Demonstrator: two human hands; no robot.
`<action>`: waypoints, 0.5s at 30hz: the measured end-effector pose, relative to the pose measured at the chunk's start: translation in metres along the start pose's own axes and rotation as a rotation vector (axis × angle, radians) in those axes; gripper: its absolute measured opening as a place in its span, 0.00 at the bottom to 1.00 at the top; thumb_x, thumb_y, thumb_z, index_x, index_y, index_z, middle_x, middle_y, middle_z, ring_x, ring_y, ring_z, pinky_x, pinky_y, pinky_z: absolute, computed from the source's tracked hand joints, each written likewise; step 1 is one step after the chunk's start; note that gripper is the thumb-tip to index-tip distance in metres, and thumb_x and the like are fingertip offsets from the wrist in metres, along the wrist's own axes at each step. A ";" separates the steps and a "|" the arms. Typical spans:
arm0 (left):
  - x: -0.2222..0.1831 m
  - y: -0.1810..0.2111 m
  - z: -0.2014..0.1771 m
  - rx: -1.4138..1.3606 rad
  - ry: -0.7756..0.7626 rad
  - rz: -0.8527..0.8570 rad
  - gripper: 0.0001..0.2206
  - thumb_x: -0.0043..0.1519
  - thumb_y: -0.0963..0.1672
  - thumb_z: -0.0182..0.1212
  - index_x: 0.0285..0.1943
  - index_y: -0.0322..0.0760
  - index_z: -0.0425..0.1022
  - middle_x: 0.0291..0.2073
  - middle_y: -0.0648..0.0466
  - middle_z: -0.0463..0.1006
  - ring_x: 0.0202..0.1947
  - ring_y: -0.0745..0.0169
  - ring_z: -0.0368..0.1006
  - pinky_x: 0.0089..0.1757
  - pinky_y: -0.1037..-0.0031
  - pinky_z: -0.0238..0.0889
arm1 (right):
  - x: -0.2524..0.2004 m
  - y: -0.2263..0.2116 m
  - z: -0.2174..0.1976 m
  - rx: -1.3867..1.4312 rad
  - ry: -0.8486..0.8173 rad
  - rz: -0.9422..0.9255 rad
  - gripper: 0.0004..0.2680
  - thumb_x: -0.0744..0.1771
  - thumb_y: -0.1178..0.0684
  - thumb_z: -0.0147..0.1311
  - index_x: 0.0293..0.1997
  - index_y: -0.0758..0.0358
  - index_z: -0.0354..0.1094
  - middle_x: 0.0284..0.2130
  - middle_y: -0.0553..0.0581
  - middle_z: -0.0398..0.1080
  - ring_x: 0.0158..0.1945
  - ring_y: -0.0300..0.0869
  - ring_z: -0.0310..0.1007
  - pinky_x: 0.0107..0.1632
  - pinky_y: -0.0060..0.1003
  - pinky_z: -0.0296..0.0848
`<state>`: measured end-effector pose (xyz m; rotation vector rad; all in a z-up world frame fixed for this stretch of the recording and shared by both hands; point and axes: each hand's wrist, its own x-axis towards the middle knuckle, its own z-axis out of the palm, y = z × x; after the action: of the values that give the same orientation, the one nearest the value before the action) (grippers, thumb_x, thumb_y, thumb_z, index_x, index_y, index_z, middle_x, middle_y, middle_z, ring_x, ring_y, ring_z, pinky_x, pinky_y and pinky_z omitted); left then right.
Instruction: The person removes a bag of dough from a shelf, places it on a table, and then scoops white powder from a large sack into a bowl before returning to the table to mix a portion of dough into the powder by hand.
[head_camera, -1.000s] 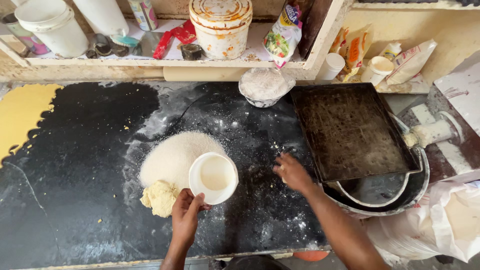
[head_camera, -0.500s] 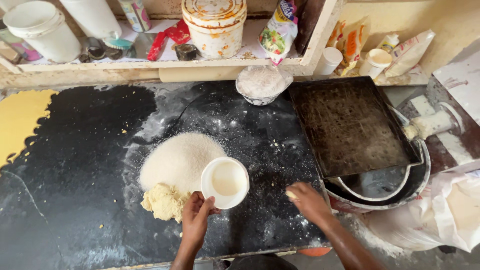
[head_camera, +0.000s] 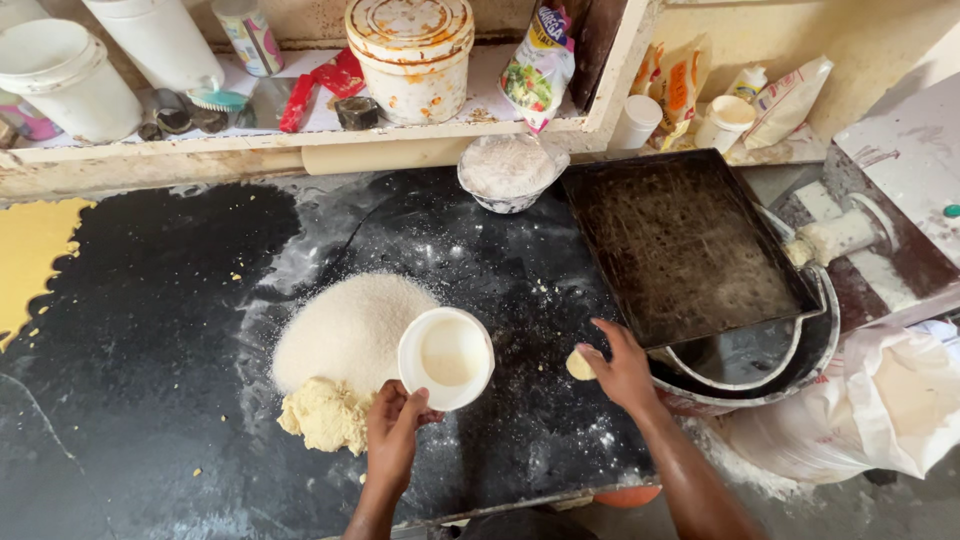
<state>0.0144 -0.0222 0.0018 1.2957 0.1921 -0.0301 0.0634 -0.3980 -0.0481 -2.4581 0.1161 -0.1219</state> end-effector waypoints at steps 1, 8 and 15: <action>0.001 0.001 0.000 0.031 0.008 -0.018 0.06 0.63 0.42 0.59 0.40 0.31 0.70 0.29 0.48 0.81 0.29 0.63 0.77 0.37 0.67 0.74 | 0.003 -0.007 0.005 -0.006 -0.055 0.071 0.23 0.67 0.39 0.52 0.68 0.57 0.61 0.65 0.63 0.60 0.66 0.55 0.64 0.63 0.52 0.68; 0.000 -0.001 -0.006 -0.027 -0.001 -0.040 0.05 0.62 0.41 0.60 0.40 0.33 0.70 0.28 0.49 0.78 0.28 0.62 0.76 0.35 0.66 0.73 | -0.043 -0.021 0.030 -0.215 -0.124 -0.230 0.20 0.68 0.41 0.49 0.65 0.59 0.65 0.67 0.64 0.59 0.71 0.57 0.56 0.70 0.54 0.59; 0.007 -0.009 -0.013 -0.056 -0.015 -0.044 0.06 0.63 0.42 0.60 0.39 0.31 0.69 0.29 0.49 0.79 0.29 0.63 0.76 0.35 0.68 0.72 | -0.034 -0.029 0.038 -0.305 -0.056 -0.182 0.23 0.69 0.40 0.52 0.68 0.65 0.60 0.70 0.73 0.48 0.76 0.65 0.41 0.71 0.60 0.47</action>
<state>0.0183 -0.0115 -0.0113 1.2353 0.2073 -0.0710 0.0354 -0.3479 -0.0616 -2.7711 -0.1238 -0.1220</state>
